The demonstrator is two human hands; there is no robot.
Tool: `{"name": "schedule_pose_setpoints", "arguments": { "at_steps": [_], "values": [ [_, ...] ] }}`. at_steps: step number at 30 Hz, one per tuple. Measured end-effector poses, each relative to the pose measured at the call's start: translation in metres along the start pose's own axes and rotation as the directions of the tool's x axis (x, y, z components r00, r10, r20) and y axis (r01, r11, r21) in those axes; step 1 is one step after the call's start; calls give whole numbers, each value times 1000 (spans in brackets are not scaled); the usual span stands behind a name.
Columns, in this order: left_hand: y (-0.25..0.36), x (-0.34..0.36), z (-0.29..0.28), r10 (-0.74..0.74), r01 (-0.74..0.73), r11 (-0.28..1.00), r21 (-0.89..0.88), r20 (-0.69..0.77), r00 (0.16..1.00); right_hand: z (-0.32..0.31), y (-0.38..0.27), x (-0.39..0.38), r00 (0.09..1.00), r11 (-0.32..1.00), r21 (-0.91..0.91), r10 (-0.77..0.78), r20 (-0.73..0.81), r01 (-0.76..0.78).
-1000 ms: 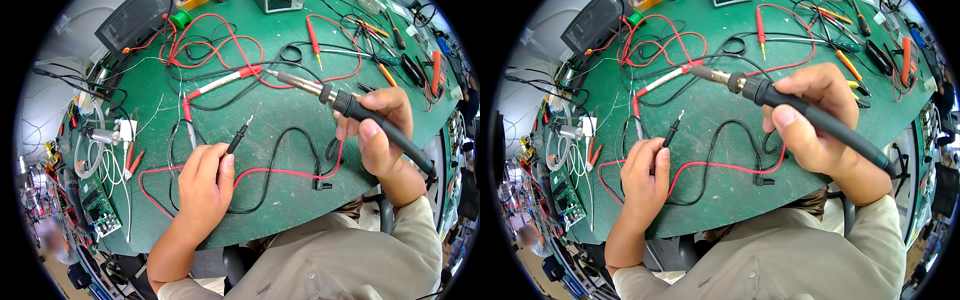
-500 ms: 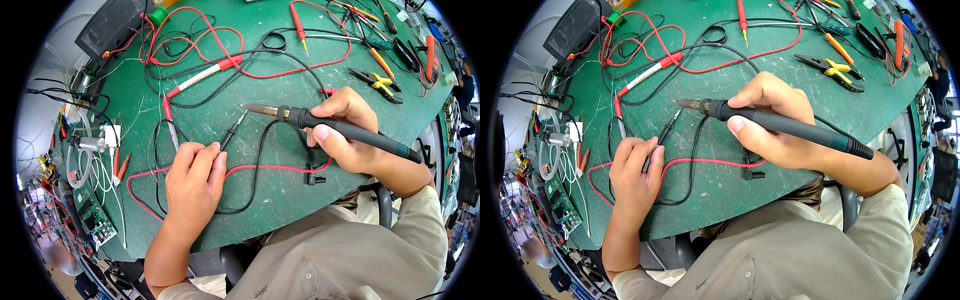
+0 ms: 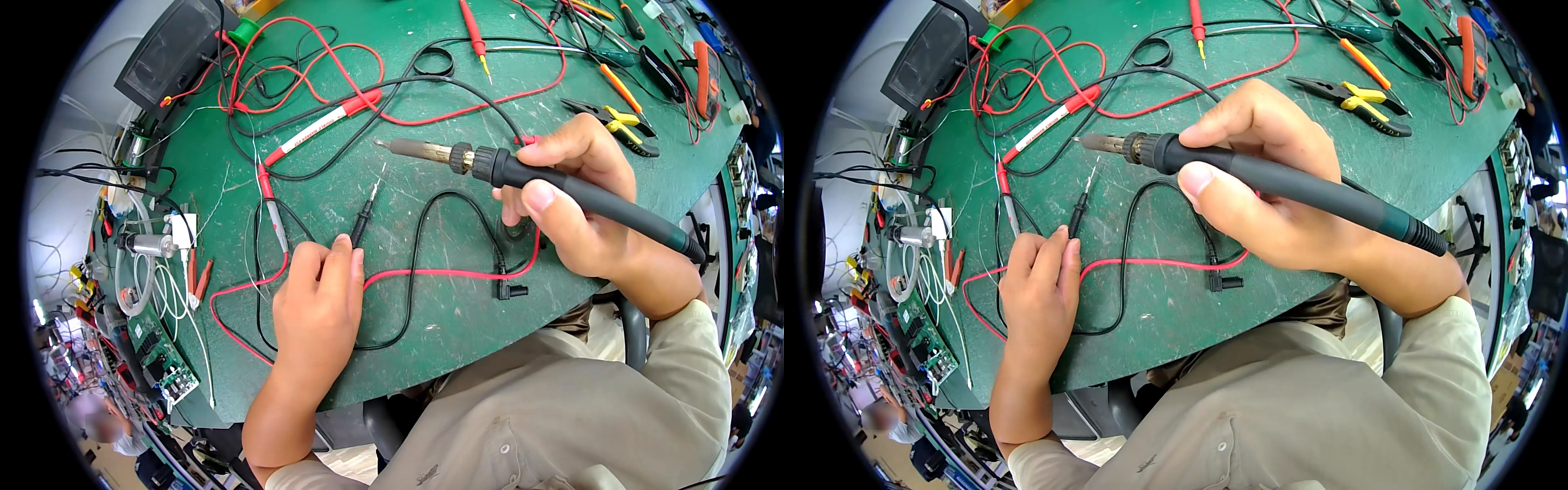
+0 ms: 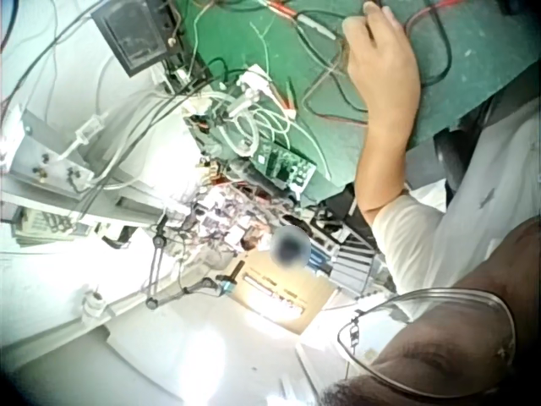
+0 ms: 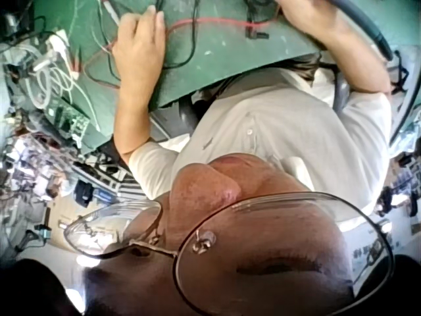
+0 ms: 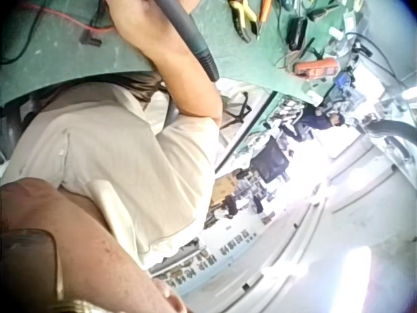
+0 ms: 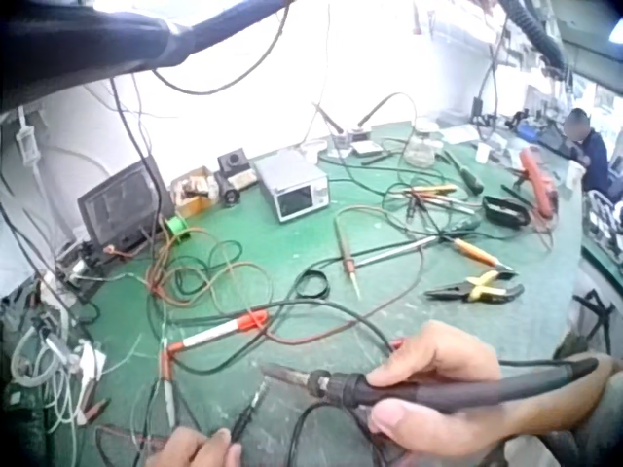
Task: The person solders a thin wire onto the metal pin of a connector using a soldering iron and solder on a workbench.
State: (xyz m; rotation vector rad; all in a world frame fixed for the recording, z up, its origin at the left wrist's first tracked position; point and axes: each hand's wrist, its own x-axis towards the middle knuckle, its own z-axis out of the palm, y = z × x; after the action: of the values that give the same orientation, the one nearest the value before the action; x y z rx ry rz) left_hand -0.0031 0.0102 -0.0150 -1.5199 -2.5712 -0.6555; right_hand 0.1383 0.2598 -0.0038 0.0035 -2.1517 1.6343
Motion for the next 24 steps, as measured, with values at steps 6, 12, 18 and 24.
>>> {"name": "schedule_pose_setpoints", "arguments": {
  "at_steps": [6,12,18,24],
  "values": [
    [-5,4,4,-77,60,970,-234,-63,995,2,5,0,997,997,28,69,46,-70],
    [-4,6,-3,-154,139,922,-361,-11,988,2,13,3,992,994,20,110,61,-111],
    [-5,3,-4,-153,145,924,-354,5,988,11,8,7,967,949,186,256,16,-254],
    [-3,-3,-4,-112,109,956,-271,6,994,14,10,8,955,914,295,297,-19,-278]
  ]
}}
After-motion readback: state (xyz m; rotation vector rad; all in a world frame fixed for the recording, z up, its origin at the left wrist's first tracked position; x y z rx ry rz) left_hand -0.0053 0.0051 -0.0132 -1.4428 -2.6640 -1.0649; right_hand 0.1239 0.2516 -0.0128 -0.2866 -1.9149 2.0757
